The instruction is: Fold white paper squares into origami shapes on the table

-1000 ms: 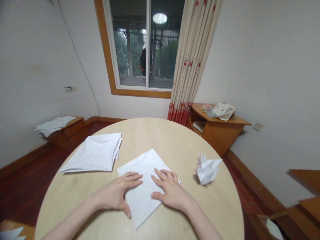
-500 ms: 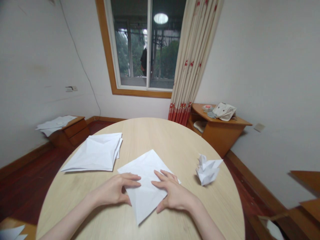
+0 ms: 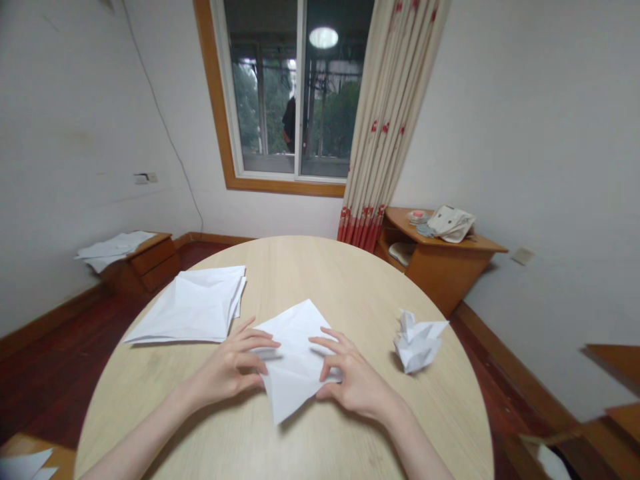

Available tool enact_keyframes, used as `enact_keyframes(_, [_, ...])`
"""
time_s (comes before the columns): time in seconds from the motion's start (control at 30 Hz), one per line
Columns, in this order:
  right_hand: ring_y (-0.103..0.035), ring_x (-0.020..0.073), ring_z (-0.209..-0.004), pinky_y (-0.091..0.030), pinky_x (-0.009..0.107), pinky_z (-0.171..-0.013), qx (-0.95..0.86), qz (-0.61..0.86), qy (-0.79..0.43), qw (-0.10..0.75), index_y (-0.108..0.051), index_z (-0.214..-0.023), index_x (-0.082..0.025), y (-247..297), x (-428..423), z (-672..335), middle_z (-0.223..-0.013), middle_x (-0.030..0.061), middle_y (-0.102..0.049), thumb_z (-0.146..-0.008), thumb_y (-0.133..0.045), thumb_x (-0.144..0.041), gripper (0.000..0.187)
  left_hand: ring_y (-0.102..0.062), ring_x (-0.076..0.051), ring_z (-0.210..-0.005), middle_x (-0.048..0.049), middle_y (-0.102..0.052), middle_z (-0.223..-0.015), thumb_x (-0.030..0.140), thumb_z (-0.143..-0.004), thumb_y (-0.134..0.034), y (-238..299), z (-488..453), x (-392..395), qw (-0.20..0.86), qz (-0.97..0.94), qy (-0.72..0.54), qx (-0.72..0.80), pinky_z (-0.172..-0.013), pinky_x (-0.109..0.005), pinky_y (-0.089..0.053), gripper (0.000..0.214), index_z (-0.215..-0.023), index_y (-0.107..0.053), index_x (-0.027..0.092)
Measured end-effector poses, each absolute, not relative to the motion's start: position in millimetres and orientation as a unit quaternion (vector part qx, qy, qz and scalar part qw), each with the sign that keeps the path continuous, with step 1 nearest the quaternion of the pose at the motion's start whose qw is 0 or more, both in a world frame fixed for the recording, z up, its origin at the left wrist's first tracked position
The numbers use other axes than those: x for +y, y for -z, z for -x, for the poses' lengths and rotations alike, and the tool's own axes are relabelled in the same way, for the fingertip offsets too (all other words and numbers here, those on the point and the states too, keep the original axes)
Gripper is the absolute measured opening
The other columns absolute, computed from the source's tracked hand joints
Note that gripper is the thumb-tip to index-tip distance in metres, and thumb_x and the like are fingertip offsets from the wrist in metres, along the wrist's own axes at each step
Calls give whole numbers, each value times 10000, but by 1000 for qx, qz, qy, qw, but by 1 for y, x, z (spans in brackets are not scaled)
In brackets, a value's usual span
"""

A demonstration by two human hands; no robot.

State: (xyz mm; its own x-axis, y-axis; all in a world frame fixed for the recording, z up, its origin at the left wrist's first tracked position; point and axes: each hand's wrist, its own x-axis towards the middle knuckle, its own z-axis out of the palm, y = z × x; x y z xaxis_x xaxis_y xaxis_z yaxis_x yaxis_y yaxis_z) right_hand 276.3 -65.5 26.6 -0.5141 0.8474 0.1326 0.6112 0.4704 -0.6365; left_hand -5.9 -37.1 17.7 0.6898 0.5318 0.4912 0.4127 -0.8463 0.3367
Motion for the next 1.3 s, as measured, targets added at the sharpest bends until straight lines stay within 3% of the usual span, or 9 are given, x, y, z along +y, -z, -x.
enact_keyframes(0.27, [-137,342,-1408,-4,664,-1075,-840,444,-186,250,-692,-626,-229,-31,-66,-277,-1405,28,-491,-703,-764,-417,215,-509,-247,-1176,-39,-650,-1167,337,-759,-755,-20,6,-38,25,-903,-334,268,-1140,-555,-55,149,-704,-675,224])
enact_keyframes(0.5, [-34,335,-1418,-26,655,-1074,-817,457,-163,311,-663,-584,-218,-32,-67,-276,-1398,39,-493,-739,-723,-441,278,-486,-265,-1189,-43,-646,-1156,333,-780,-733,-21,6,-39,53,-884,-350,306,-1117,-597,-97,155,-698,-659,224])
enact_keyframes(0.7, [-186,331,-1386,-116,644,-1072,-793,469,-187,339,-612,-590,-221,-30,-67,-272,-1262,61,-593,-817,-625,-424,304,-511,-249,-1162,-39,-656,-1113,292,-825,-672,-16,2,-39,81,-863,-362,342,-1113,-585,-148,138,-711,-638,221])
enact_keyframes(0.93, [-355,287,-1298,-242,554,-1063,-762,496,-161,385,-598,-708,-236,-13,-57,-271,-1082,65,-622,-883,-509,-418,267,-539,-239,-1103,-46,-640,-1108,330,-912,-540,-9,-3,-37,135,-820,-375,411,-1080,-607,-168,203,-750,-563,209])
enact_keyframes(1.13, [-413,300,-1247,-266,550,-1034,-733,555,-128,371,-592,-725,-237,0,-51,-270,-1065,63,-604,-880,-479,-423,268,-520,-270,-1107,-61,-612,-1166,377,-885,-579,0,-3,-32,82,-808,-368,453,-1037,-601,-251,167,-844,-575,215])
enact_keyframes(1.3, [-438,301,-1211,-284,556,-999,-725,586,-89,352,-605,-791,-240,6,-48,-267,-1093,68,-601,-888,-449,-408,249,-495,-289,-1170,-109,-560,-1235,381,-873,-591,8,-5,-30,33,-797,-380,468,-1049,-585,-281,308,-1117,-516,208])
